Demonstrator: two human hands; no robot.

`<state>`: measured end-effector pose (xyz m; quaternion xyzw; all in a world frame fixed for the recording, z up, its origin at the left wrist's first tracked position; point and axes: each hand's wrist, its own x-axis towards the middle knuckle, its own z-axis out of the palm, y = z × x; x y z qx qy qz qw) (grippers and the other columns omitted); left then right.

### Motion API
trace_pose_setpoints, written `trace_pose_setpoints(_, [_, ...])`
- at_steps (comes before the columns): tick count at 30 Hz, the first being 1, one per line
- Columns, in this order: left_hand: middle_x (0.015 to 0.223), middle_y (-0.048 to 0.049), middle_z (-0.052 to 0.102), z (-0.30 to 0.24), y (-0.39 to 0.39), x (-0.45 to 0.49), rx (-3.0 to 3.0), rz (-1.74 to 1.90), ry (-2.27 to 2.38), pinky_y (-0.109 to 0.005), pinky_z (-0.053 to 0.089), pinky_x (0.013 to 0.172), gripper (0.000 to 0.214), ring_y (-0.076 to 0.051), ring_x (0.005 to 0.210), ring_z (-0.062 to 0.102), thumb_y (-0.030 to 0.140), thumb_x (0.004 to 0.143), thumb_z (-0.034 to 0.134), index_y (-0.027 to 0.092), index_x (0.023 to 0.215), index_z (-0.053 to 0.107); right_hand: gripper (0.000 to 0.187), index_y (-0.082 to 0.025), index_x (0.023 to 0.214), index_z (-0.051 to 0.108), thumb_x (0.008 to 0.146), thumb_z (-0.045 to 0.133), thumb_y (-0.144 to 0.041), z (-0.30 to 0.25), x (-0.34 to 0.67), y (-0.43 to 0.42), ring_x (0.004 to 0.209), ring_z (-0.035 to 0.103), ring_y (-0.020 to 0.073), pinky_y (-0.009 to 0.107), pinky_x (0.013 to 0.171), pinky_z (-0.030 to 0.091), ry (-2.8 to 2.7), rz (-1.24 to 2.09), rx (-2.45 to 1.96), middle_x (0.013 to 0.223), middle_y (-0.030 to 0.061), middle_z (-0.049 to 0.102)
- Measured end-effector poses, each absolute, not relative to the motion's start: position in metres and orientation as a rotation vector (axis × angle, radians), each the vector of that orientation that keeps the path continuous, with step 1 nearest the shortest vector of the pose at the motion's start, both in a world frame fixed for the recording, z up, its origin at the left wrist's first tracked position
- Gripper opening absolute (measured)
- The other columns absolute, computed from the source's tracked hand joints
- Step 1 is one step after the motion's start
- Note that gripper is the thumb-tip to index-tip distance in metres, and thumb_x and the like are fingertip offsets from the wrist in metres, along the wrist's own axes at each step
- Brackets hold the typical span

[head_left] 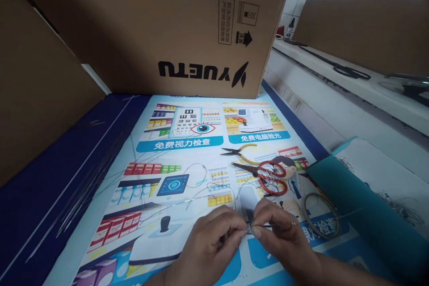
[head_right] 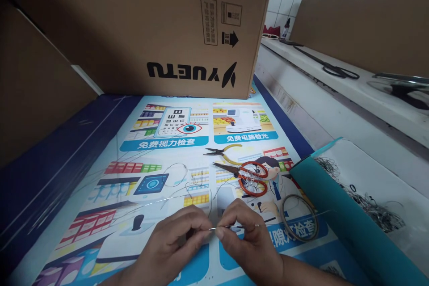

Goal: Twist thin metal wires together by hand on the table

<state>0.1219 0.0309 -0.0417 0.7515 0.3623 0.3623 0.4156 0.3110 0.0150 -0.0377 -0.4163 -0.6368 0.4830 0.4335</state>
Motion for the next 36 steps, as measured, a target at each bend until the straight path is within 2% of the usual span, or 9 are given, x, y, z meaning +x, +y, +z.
trace_pose_setpoints(3, [0.072, -0.0009, 0.059, -0.042, 0.031, 0.122, 1.845, 0.892, 0.905, -0.020, 0.041, 0.059, 0.011, -0.012, 0.065, 0.054, 0.014, 0.084, 0.051, 0.018, 0.076, 0.058, 0.007, -0.022, 0.081, 0.060, 0.083, 0.058, -0.015, -0.038, 0.311, 0.016, 0.073, 0.052, 0.0166, 0.031, 0.068, 0.041, -1.640, 1.116, -0.979, 0.076, 0.0015, 0.055])
trace_pose_setpoints(7, [0.069, -0.0001, 0.053, -0.040, 0.030, 0.123, 1.738, 0.825, 0.905, -0.021, 0.040, 0.058, 0.016, -0.011, 0.063, 0.050, 0.022, 0.087, 0.048, 0.018, 0.072, 0.054, 0.019, -0.025, 0.090, 0.058, 0.080, 0.059, -0.008, -0.039, 0.310, 0.016, 0.075, 0.052, 0.0172, 0.033, 0.068, 0.041, -1.735, 0.968, -0.878, 0.077, 0.0013, 0.056])
trace_pose_setpoints(12, [0.066, 0.0006, 0.048, -0.034, 0.028, 0.125, 1.654, 0.741, 0.908, -0.022, 0.037, 0.059, 0.024, -0.012, 0.063, 0.045, 0.029, 0.089, 0.043, 0.017, 0.068, 0.049, 0.026, -0.024, 0.095, 0.057, 0.077, 0.058, -0.006, -0.035, 0.311, 0.017, 0.073, 0.052, 0.0169, 0.033, 0.066, 0.041, -1.821, 0.907, -0.818, 0.079, 0.0020, 0.054])
trace_pose_setpoints(23, [0.058, 0.0022, 0.047, -0.032, 0.025, 0.129, 1.309, 0.601, 0.905, -0.022, 0.032, 0.053, 0.028, -0.011, 0.055, 0.042, 0.037, 0.087, 0.045, 0.017, 0.067, 0.046, 0.014, -0.019, 0.085, 0.058, 0.079, 0.057, -0.007, -0.028, 0.312, 0.018, 0.071, 0.052, 0.0170, 0.034, 0.066, 0.041, -1.838, 0.885, -0.841, 0.072, 0.0025, 0.055])
trace_pose_setpoints(30, [0.053, 0.0030, 0.049, -0.037, 0.020, 0.132, 1.170, 0.667, 0.923, -0.022, 0.031, 0.053, 0.032, -0.010, 0.053, 0.041, 0.043, 0.085, 0.050, 0.016, 0.068, 0.050, 0.008, -0.020, 0.081, 0.059, 0.081, 0.058, -0.012, -0.028, 0.312, 0.019, 0.071, 0.052, 0.0169, 0.033, 0.067, 0.041, -1.780, 0.965, -0.895, 0.071, 0.0020, 0.055])
trace_pose_setpoints(36, [0.060, -0.0002, 0.055, -0.046, 0.024, 0.132, 1.080, 0.692, 0.802, -0.021, 0.037, 0.055, 0.034, -0.010, 0.055, 0.047, 0.044, 0.089, 0.046, 0.013, 0.081, 0.059, 0.010, -0.019, 0.073, 0.056, 0.083, 0.057, -0.017, -0.027, 0.314, 0.021, 0.068, 0.051, 0.0152, 0.029, 0.064, 0.040, -1.653, 1.101, -1.024, 0.071, 0.0007, 0.052])
